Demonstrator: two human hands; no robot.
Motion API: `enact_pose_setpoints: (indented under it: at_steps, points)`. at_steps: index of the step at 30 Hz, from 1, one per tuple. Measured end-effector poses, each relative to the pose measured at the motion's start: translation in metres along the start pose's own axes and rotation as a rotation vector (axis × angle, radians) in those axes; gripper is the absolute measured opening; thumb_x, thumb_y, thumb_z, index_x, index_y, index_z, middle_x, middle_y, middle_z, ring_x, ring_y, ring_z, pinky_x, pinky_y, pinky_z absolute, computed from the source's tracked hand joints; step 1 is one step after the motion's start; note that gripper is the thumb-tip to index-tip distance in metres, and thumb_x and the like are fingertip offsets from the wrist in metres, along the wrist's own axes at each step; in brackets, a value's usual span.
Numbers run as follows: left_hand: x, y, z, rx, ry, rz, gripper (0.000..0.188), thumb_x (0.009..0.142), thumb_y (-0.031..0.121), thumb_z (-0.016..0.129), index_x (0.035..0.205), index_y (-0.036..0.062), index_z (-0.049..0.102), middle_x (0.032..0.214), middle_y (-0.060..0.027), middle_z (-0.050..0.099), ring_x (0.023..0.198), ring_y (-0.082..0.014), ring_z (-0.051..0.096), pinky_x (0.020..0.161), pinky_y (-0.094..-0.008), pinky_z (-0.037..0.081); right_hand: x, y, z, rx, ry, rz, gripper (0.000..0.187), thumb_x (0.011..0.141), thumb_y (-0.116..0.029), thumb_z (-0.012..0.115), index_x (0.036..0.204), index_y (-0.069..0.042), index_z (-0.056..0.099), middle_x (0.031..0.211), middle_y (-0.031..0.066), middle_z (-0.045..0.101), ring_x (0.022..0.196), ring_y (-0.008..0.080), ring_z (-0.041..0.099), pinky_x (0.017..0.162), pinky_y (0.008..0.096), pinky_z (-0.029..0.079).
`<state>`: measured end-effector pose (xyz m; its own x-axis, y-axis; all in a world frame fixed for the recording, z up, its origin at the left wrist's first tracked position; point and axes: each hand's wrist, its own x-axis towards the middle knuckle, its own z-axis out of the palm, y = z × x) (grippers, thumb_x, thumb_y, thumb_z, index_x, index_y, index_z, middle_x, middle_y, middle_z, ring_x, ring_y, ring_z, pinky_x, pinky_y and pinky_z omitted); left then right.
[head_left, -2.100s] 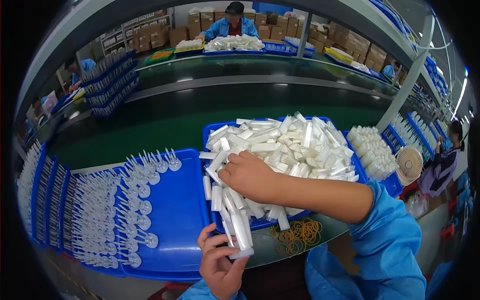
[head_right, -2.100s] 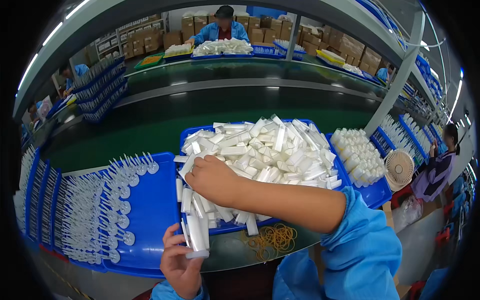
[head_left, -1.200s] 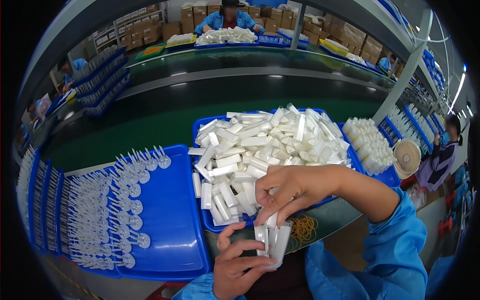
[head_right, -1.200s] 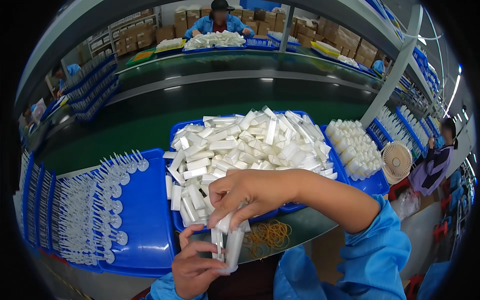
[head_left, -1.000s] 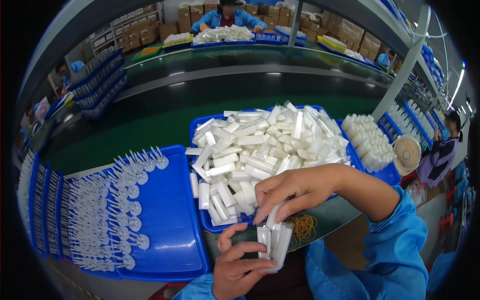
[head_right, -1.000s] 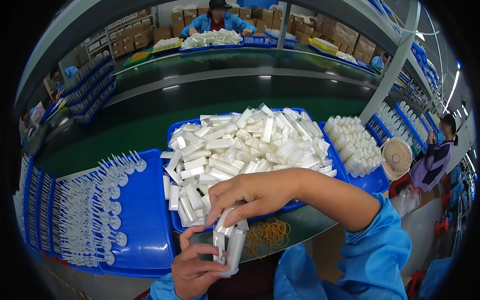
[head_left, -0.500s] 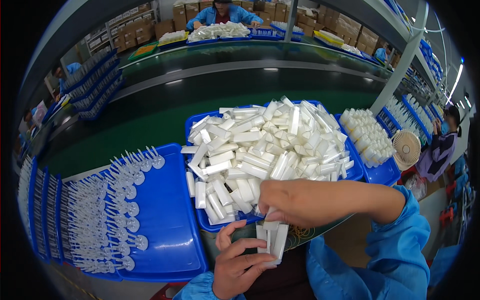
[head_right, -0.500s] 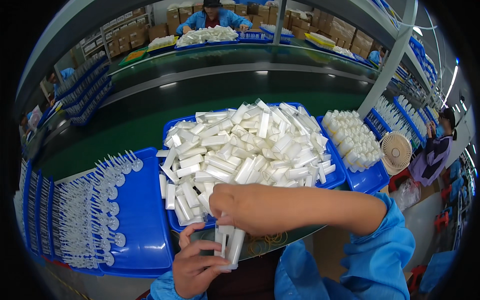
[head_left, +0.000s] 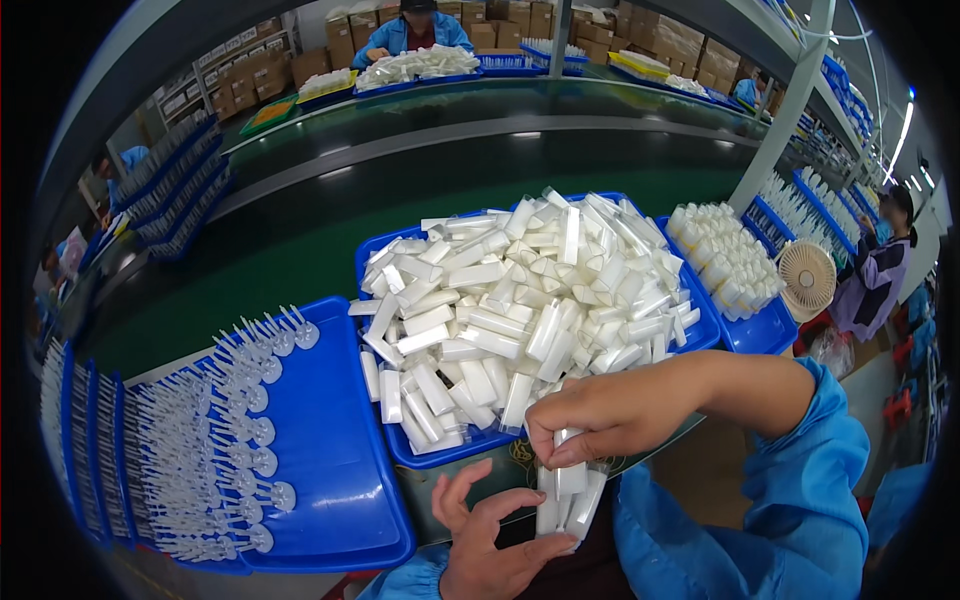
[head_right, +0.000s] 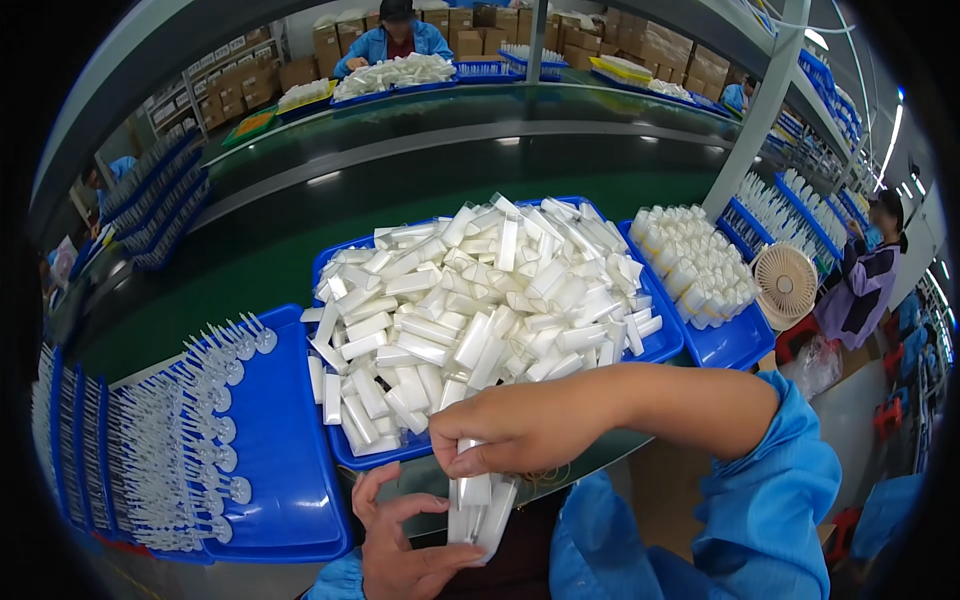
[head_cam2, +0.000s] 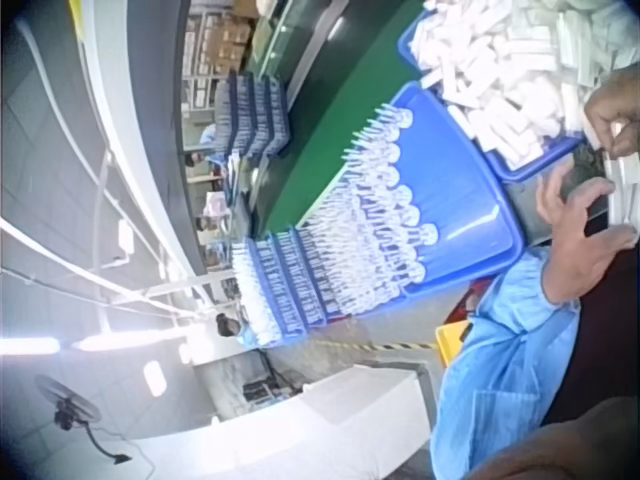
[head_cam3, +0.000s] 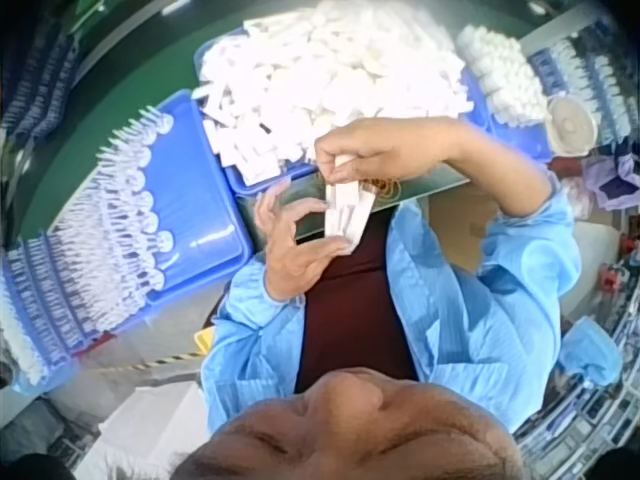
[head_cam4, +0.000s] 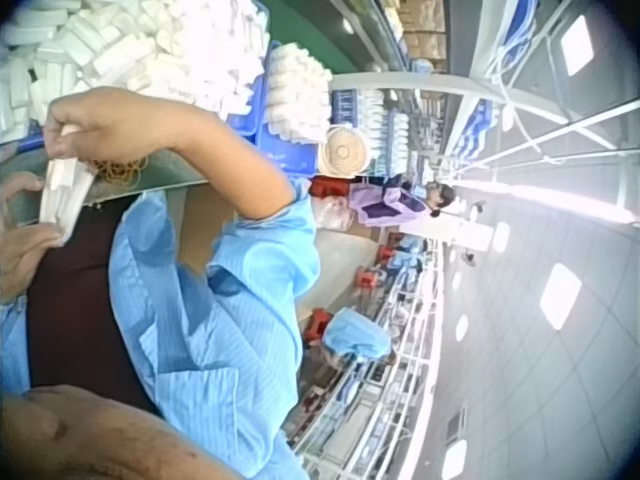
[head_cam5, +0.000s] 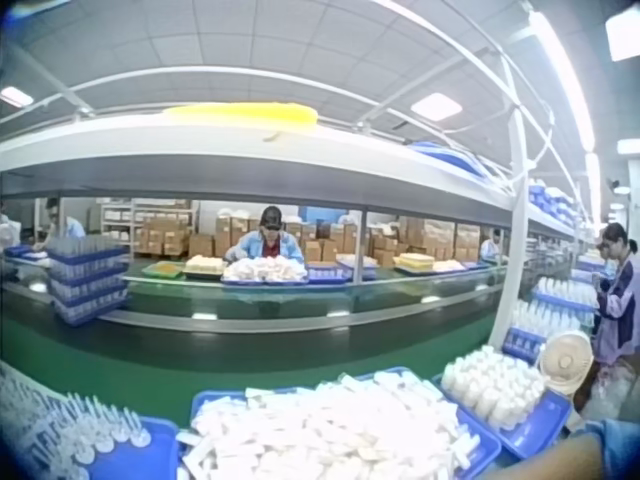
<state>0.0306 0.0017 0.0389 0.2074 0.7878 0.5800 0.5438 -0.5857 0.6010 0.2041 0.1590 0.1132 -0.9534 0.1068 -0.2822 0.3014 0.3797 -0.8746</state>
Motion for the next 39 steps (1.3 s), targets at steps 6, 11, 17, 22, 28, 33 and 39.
enact_pose_setpoints:
  at_steps: [6,11,17,22,28,33,39]
  points:
    - [-0.008,-0.007,0.011,-0.038,0.120,0.047,0.016,0.064,0.030,0.077,0.075,0.0216,0.068,0.112,-0.0132,0.052,0.112,-0.0412,0.041,0.096,-0.0551,0.026,-0.003,0.007,0.027,-0.203,0.113,-0.146,0.010,0.090,-0.017,0.053,0.095,-0.008,0.052,0.091,0.0063,0.054,0.086,0.0218,0.053,0.077,0.0332,0.033]
    - [-0.023,-0.013,0.030,-0.102,0.346,0.093,0.041,0.066,0.036,0.079,0.090,0.0158,0.052,0.116,-0.0203,0.049,0.116,-0.0442,0.040,0.096,-0.0567,0.026,-0.008,0.008,0.066,-0.353,0.340,-0.332,0.009,0.087,-0.020,0.053,0.088,-0.012,0.049,0.086,0.0029,0.049,0.082,0.0206,0.049,0.066,0.0360,0.029]
    - [-0.037,-0.013,0.029,-0.667,-0.118,-0.296,0.093,0.049,0.033,0.090,0.121,0.0063,0.038,0.125,-0.0182,0.043,0.119,-0.0293,0.043,0.098,-0.0413,0.033,-0.024,0.006,0.093,-0.342,0.388,-0.308,0.013,0.081,-0.019,0.060,0.090,-0.012,0.054,0.086,0.0036,0.050,0.081,0.0207,0.047,0.068,0.0354,0.027]
    - [-0.015,-0.014,0.024,-1.126,-0.544,-0.421,0.080,0.056,0.027,0.088,0.117,0.0021,0.043,0.112,-0.0111,0.051,0.105,-0.0196,0.051,0.089,-0.0352,0.041,-0.023,0.005,0.118,-0.580,0.457,-0.536,0.059,0.076,-0.030,0.068,0.126,-0.004,0.049,0.092,0.0118,0.059,0.094,0.0319,0.052,0.074,0.0434,0.040]
    - [-0.040,-0.028,0.034,-1.267,-0.872,-0.680,0.053,0.064,0.018,0.084,0.103,0.0017,0.052,0.095,-0.0087,0.057,0.092,-0.0184,0.055,0.081,-0.0313,0.045,-0.026,0.031,0.119,-0.454,0.698,-0.353,0.016,0.076,-0.019,0.064,0.091,-0.013,0.058,0.088,0.0035,0.049,0.085,0.0204,0.048,0.071,0.0361,0.027]
    - [-0.027,-0.012,0.034,-1.508,-0.404,-0.673,0.024,0.072,0.006,0.073,0.088,0.0041,0.054,0.080,-0.0045,0.057,0.074,-0.0117,0.055,0.067,-0.0254,0.045,-0.018,0.068,0.102,-0.759,0.979,0.111,0.019,0.069,-0.021,0.072,0.083,-0.013,0.062,0.085,0.0008,0.048,0.081,0.0195,0.047,0.070,0.0375,0.027]
    - [-0.025,-0.012,0.025,-1.232,-0.438,-0.801,0.020,0.073,0.003,0.071,0.083,0.0055,0.053,0.073,-0.0012,0.055,0.065,-0.0081,0.051,0.060,-0.0222,0.043,0.006,0.084,0.116,-0.911,1.030,0.225,0.019,0.066,-0.020,0.073,0.081,-0.013,0.063,0.080,-0.0008,0.047,0.080,0.0194,0.047,0.071,0.0376,0.026]
